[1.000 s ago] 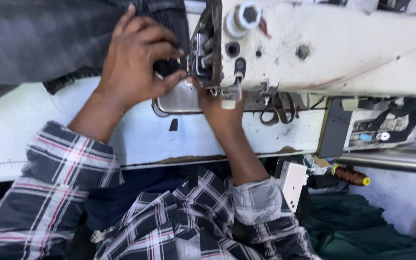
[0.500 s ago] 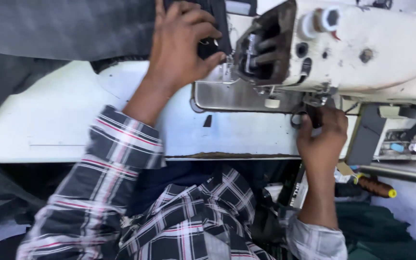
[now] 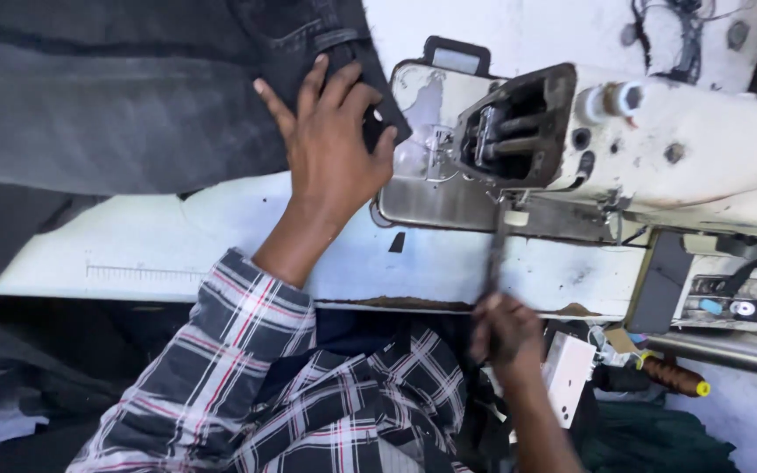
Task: Stitching a belt loop onto denim jeans using an industrial sewing machine.
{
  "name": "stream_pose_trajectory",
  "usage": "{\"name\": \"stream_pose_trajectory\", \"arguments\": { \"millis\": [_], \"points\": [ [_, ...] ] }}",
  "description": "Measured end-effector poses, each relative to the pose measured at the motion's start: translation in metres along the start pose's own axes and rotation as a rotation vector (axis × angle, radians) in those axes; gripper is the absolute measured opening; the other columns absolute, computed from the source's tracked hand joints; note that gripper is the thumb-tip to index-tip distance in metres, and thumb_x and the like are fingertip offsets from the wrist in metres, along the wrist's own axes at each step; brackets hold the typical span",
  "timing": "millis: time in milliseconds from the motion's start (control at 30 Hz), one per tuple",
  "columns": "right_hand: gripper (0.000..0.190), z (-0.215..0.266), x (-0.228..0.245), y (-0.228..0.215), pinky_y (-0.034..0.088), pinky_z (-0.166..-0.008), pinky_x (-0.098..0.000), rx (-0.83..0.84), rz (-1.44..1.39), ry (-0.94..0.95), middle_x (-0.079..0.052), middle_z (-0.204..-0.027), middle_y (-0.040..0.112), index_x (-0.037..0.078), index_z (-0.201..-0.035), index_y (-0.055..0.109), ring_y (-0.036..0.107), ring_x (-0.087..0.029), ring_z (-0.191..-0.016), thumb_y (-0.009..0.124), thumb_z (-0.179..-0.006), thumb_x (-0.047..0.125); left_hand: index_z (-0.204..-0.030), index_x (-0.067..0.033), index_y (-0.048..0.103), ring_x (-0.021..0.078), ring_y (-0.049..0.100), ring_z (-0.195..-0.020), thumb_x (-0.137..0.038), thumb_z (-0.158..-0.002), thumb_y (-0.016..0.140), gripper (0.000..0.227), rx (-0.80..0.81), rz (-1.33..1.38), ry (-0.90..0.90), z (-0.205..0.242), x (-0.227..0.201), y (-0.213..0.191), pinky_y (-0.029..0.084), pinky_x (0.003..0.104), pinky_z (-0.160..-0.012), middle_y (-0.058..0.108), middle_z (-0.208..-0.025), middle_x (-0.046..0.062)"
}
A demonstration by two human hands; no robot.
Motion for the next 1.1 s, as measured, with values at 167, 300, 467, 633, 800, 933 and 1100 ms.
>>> {"name": "stream_pose_trajectory", "arguments": {
  "millis": [167, 300, 467, 633, 800, 933, 1100],
  "points": [
    [0.037, 0.032, -0.001, 0.048, 0.040, -0.034, -0.0305, 0.205, 0.083, 0.082, -0.007, -0.052, 0.058, 0.002, -0.084, 0.064, 0.052, -0.018, -0.037, 0.061, -0.095, 0.037, -0.108, -0.0102, 0.073, 0.0402, 0.039, -0.146, -0.021, -0.085, 0.078, 0.026, 0.013, -0.017, 0.002, 0.006, 0.003, -0.002, -0.009, 0.080, -0.112, 0.061, -0.140, 0.010],
    [0.040, 0.029, 0.028, 0.082, 0.045, -0.045, -0.0284, 0.401, -0.274, 0.131, -0.003, -0.059, 0.059, 0.003, -0.090, 0.064, 0.057, -0.014, -0.048, 0.055, -0.100, 0.041, -0.105, -0.0091, 0.073, 0.0405, 0.040, -0.145, -0.022, -0.084, 0.077, 0.024, 0.018, -0.041, -0.001, 0.008, 0.001, -0.007, -0.008, 0.081, -0.112, 0.062, -0.139, 0.011],
    [0.039, 0.031, 0.008, 0.052, 0.038, -0.038, -0.0263, 0.361, 0.171, 0.055, -0.002, -0.053, 0.056, 0.004, -0.080, 0.061, 0.051, -0.012, -0.041, 0.067, -0.098, 0.038, -0.108, -0.0085, 0.073, 0.0385, 0.044, -0.144, -0.023, -0.084, 0.074, 0.028, 0.046, -0.015, 0.037, 0.038, 0.007, -0.031, -0.005, 0.078, -0.115, 0.064, -0.137, 0.012],
    [0.029, 0.016, 0.028, -0.012, 0.052, -0.048, -0.0376, -0.122, 0.557, -0.299, -0.008, -0.062, 0.069, 0.005, -0.089, 0.073, 0.067, -0.020, -0.051, 0.079, -0.084, 0.033, -0.120, -0.0069, 0.070, 0.0342, 0.052, -0.139, -0.018, -0.080, 0.069, 0.042, 0.154, 0.011, 0.136, 0.103, 0.009, -0.060, 0.004, 0.071, -0.122, 0.067, -0.132, 0.010],
    [0.035, 0.016, 0.099, -0.019, 0.054, -0.075, -0.0517, -0.442, 0.992, -0.766, -0.026, -0.100, 0.070, -0.001, -0.117, 0.067, 0.067, -0.045, -0.087, 0.072, -0.091, 0.022, -0.121, -0.0004, 0.065, 0.0329, 0.058, -0.131, -0.009, -0.075, 0.066, 0.047, 0.124, 0.089, 0.078, 0.137, 0.001, -0.071, 0.019, 0.062, -0.128, 0.065, -0.133, 0.013],
    [0.037, -0.003, 0.093, 0.026, 0.048, -0.097, -0.0513, -0.517, 0.923, -0.897, -0.027, -0.121, 0.062, -0.005, -0.127, 0.061, 0.059, -0.045, -0.113, 0.061, -0.094, 0.010, -0.103, -0.0053, 0.070, 0.0323, 0.060, -0.127, -0.012, -0.071, 0.077, 0.034, 0.105, 0.013, 0.069, 0.138, 0.000, -0.069, 0.023, 0.060, -0.124, 0.067, -0.130, 0.012],
    [0.033, 0.033, 0.100, 0.105, 0.051, -0.092, -0.0470, 0.102, 0.770, -1.491, -0.022, -0.112, 0.066, 0.000, -0.116, 0.066, 0.062, -0.041, -0.107, 0.063, -0.084, 0.004, -0.098, -0.0081, 0.074, 0.0294, 0.062, -0.124, -0.016, -0.074, 0.082, 0.026, 0.124, -0.002, 0.065, 0.139, 0.002, -0.068, 0.028, 0.058, -0.124, 0.069, -0.127, 0.007]
  ]
}}
Point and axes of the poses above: each hand's wrist, its own z-axis away from the middle knuckle, its own y-axis out of the palm, x = y × z, the point moved 2 cm from there along -z, towards the middle knuckle
